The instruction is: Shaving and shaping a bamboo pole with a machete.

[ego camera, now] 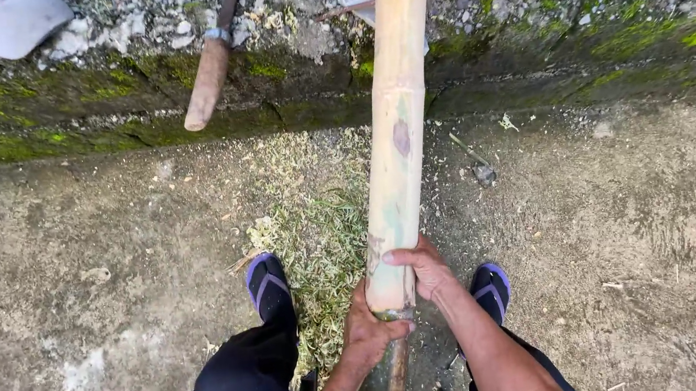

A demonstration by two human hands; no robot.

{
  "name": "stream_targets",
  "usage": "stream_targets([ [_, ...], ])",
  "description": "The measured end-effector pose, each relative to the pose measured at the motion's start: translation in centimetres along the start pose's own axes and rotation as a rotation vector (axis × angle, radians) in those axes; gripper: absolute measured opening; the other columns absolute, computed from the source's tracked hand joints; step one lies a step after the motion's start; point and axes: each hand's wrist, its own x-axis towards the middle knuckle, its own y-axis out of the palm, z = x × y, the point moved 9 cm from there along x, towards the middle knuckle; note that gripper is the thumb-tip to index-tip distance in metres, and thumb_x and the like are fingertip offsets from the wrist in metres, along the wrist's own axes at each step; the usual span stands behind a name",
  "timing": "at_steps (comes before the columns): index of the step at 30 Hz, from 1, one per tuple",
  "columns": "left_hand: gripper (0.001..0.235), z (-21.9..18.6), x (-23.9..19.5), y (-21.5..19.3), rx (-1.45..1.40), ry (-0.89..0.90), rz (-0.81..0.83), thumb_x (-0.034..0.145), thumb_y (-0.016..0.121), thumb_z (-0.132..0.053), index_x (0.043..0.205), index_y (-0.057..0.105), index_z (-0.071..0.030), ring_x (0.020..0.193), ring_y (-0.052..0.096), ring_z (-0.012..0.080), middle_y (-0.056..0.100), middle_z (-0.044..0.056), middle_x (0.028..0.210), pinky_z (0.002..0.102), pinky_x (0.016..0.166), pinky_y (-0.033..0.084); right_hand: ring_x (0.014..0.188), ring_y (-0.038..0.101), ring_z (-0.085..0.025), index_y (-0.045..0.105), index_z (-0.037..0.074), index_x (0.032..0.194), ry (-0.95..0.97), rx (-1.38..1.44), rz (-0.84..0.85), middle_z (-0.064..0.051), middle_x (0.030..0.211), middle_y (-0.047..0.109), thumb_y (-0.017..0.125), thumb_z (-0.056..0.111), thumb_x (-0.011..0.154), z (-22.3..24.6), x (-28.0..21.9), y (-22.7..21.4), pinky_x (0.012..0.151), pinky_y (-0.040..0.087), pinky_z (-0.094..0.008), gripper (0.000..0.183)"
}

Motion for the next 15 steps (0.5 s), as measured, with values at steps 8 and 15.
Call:
stream_targets([
  [8, 0.113, -9.3, 2.3, 2.3, 0.014, 0.064, 0.038, 0.054, 0.086, -0.002, 0.151, 0.029, -0.004, 0.122, 0.064, 0.0234, 0.063, 0.011, 0.129, 0.034, 0.109, 0.052, 0.100, 0.073, -0.030, 0.056, -0.004, 0.132, -0.041, -0.076, -0.023, -0.019, 0.111, 0.072, 0.084, 0.009, 0.061, 8.0, 2.9, 0.5, 0.092, 0.061, -0.046, 0.077],
  [15, 0.102, -14.5, 7.4, 3.1, 0.066, 0.092, 0.064, 0.059, 0.085, -0.008, 0.146, 0.033, -0.002, 0.111, 0.071, 0.0261, 0.068, 0.013, 0.120, 0.035, 0.103, 0.059, 0.107, 0.071, -0.032, 0.054, -0.006, 0.135, -0.085, -0.189, -0.092, -0.021, 0.116, 0.070, 0.081, 0.011, 0.068, 14.0, 8.2, -0.3, 0.096, 0.060, -0.045, 0.075],
])
